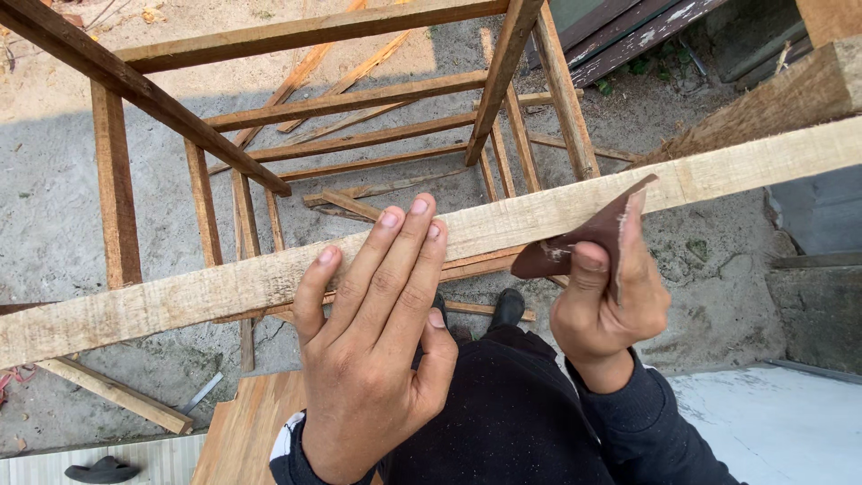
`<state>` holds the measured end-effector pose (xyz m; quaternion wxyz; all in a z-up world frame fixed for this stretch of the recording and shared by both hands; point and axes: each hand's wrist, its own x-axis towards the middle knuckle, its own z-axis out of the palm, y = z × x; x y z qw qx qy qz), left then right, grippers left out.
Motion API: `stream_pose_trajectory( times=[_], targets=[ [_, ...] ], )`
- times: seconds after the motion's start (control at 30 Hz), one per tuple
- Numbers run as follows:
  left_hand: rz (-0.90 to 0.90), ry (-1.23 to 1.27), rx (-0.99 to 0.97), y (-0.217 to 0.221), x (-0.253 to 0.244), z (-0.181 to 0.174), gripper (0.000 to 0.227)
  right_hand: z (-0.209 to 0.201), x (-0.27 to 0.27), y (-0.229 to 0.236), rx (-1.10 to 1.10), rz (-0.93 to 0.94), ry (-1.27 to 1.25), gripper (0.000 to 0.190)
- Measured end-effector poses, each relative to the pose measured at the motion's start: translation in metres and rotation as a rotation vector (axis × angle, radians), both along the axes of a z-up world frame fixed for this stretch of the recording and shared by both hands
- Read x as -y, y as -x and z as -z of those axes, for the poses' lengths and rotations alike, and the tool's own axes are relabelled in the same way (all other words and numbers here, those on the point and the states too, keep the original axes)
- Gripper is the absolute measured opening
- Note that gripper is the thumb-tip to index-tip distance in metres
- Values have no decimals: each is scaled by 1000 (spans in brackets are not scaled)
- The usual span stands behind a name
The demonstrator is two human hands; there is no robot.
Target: The person sands the surface of a wooden frame by hand using sandpaper.
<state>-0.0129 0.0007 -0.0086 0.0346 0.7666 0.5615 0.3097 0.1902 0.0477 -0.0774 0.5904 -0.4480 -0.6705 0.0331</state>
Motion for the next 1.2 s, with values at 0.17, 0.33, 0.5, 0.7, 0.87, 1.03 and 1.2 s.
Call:
stream_pose_trajectory(
  times=[0.17, 0.33, 0.5, 0.7, 0.87, 1.03, 1.2],
  targets=[
    [-44, -46, -100, -22, 1, 5, 62, 9, 6, 22, 185, -98, -54, 41],
    [-38, -12, -113, -23, -1, 7, 66, 4, 1, 2, 169, -128, -59, 39],
    [-63, -38, -98, -23, -1, 12, 65, 9, -1, 2, 68, 12, -57, 38],
    [-48, -32, -77, -19, -1, 12, 63, 8, 3, 10, 245, -143, -89, 39],
    [-55, -80, -67, -22, -7, 17, 60, 7, -1, -6, 41, 25, -62, 36],
    [-67, -66, -81, -18, -4, 16, 58, 9, 3, 14, 204, -53, -108, 35],
    [-65, -45, -65, -21, -4, 11, 53, 15, -10, -19, 108, 2, -178, 29]
  ],
)
